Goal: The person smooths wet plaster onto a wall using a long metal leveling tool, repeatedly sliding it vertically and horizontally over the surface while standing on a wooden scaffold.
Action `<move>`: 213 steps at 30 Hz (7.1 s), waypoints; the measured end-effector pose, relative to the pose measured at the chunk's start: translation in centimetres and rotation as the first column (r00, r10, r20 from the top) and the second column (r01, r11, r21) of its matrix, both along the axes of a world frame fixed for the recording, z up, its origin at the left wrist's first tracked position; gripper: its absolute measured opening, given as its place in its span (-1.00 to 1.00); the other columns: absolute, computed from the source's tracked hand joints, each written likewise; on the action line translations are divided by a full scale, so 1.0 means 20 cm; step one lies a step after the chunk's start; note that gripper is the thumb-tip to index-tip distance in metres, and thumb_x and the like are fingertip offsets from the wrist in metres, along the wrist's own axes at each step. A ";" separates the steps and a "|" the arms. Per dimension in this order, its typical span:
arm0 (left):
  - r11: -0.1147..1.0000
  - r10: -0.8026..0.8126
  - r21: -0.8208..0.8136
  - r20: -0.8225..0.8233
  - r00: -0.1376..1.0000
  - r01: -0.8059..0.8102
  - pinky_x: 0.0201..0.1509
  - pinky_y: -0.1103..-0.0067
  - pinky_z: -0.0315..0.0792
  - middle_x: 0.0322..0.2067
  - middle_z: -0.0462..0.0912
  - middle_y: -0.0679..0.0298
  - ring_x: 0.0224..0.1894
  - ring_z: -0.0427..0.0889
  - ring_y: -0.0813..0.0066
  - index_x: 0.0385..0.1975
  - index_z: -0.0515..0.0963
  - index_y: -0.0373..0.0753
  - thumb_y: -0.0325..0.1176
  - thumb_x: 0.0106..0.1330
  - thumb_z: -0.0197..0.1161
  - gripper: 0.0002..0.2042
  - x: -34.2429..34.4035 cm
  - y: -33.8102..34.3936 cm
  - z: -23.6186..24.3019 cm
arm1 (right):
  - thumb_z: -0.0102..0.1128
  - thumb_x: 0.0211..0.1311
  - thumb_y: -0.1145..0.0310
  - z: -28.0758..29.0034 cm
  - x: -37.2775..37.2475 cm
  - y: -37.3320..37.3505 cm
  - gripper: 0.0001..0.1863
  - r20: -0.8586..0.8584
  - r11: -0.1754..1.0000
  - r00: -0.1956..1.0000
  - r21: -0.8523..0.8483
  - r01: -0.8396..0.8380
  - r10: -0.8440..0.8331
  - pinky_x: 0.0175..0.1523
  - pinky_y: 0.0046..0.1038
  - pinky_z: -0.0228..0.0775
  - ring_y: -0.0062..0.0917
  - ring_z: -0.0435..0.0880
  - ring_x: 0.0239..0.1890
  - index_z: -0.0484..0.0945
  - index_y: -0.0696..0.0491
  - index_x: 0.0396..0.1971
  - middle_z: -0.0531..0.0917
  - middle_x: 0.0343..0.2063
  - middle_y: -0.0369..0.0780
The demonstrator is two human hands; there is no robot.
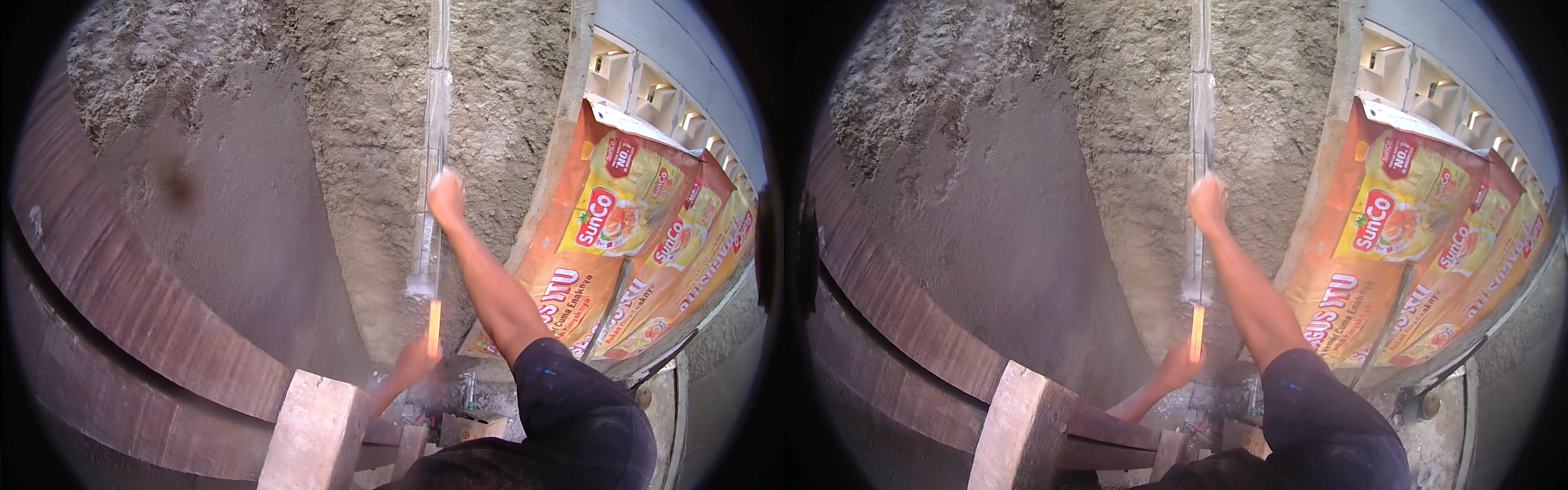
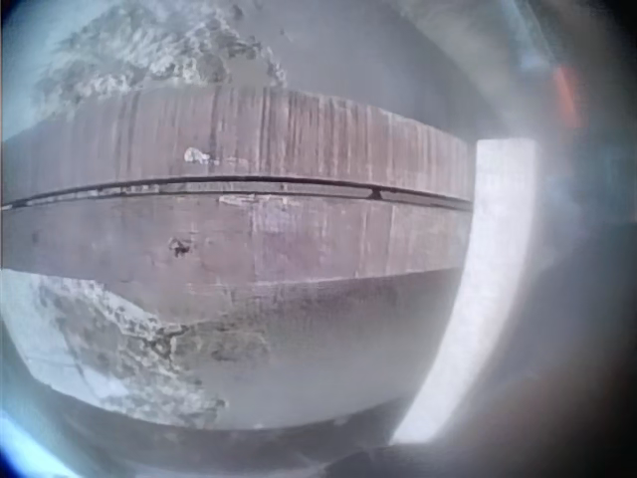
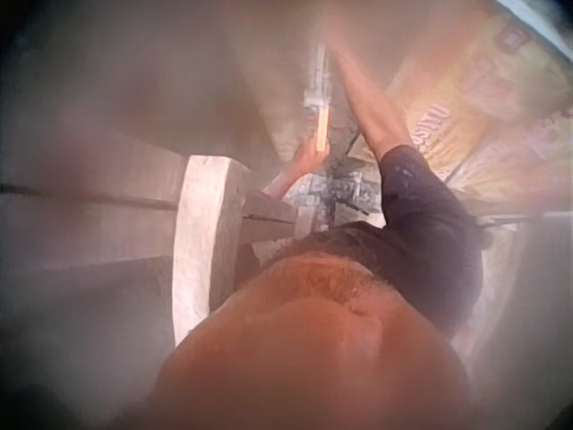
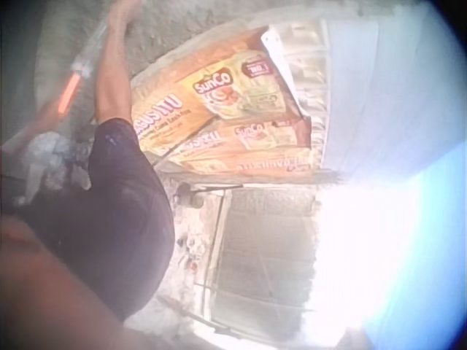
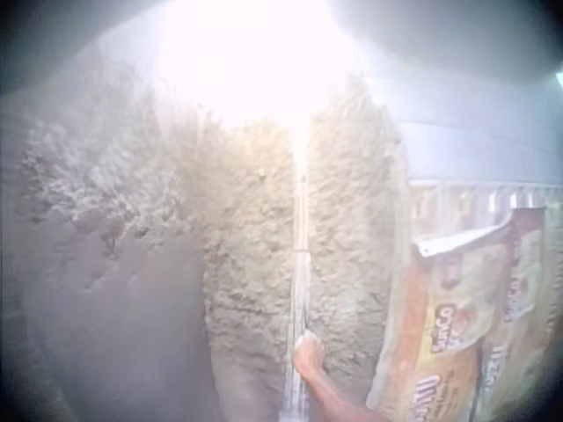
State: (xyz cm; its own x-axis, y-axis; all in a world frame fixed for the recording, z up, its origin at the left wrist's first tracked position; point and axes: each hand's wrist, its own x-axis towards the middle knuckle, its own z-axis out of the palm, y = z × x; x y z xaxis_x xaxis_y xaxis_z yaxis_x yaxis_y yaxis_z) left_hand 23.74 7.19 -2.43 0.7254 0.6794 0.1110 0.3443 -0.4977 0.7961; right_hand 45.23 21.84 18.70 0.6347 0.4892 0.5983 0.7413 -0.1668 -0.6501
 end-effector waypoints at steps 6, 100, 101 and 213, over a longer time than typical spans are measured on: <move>0.993 0.024 0.113 0.171 0.985 -0.044 -0.22 0.17 0.48 -0.30 0.61 -0.12 -0.24 0.61 -0.18 -0.06 0.41 -0.27 -0.23 0.32 0.17 -0.69 -0.07 0.13 0.37 | -0.05 0.25 0.37 0.49 -0.16 -0.01 -0.73 0.213 0.983 0.970 0.114 -0.146 0.120 -0.09 -0.04 0.45 0.03 0.61 -0.25 0.53 0.29 -0.32 0.61 -0.32 0.14; 0.997 0.045 0.056 -0.008 0.999 -0.044 -0.23 0.12 0.46 -0.37 0.61 -0.16 -0.25 0.59 -0.22 -0.10 0.42 -0.32 -0.27 0.26 0.18 -0.69 -0.23 0.14 -0.03 | -0.10 0.29 0.33 -0.08 -0.23 0.16 -0.75 -0.093 0.999 0.996 -0.046 0.010 -0.014 -0.01 0.02 0.43 0.06 0.58 -0.06 0.48 0.17 -0.21 0.62 -0.21 0.09; 1.000 0.021 0.015 -0.172 0.985 -0.019 -0.21 0.12 0.46 -0.35 0.61 -0.17 -0.23 0.58 -0.23 -0.08 0.43 -0.31 -0.25 0.26 0.18 -0.68 -0.25 0.09 -0.12 | -0.09 0.29 0.33 -0.28 -0.18 0.11 -0.75 -0.103 0.994 0.995 -0.111 0.002 -0.014 -0.01 0.02 0.43 0.06 0.59 -0.07 0.48 0.18 -0.22 0.62 -0.21 0.09; 0.952 -0.234 0.222 0.091 0.968 0.209 -0.36 0.11 0.48 -0.46 0.61 -0.14 -0.41 0.62 -0.17 0.00 0.36 -0.36 -0.14 0.26 0.23 -0.54 -0.01 0.09 -0.14 | -0.02 0.21 0.36 0.11 -0.04 -0.05 -0.75 -0.009 0.997 1.000 -0.077 0.020 -0.021 0.05 0.04 0.39 0.10 0.58 -0.05 0.55 0.21 -0.27 0.61 -0.17 0.15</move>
State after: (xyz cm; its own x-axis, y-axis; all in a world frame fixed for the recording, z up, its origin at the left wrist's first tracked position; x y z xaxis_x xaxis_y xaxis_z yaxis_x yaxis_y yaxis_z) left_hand 23.54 8.97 -5.24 0.8288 0.4558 0.3246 0.1193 -0.7107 0.6933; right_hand 44.39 20.80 20.84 0.6507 0.5199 0.5534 0.7310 -0.2316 -0.6419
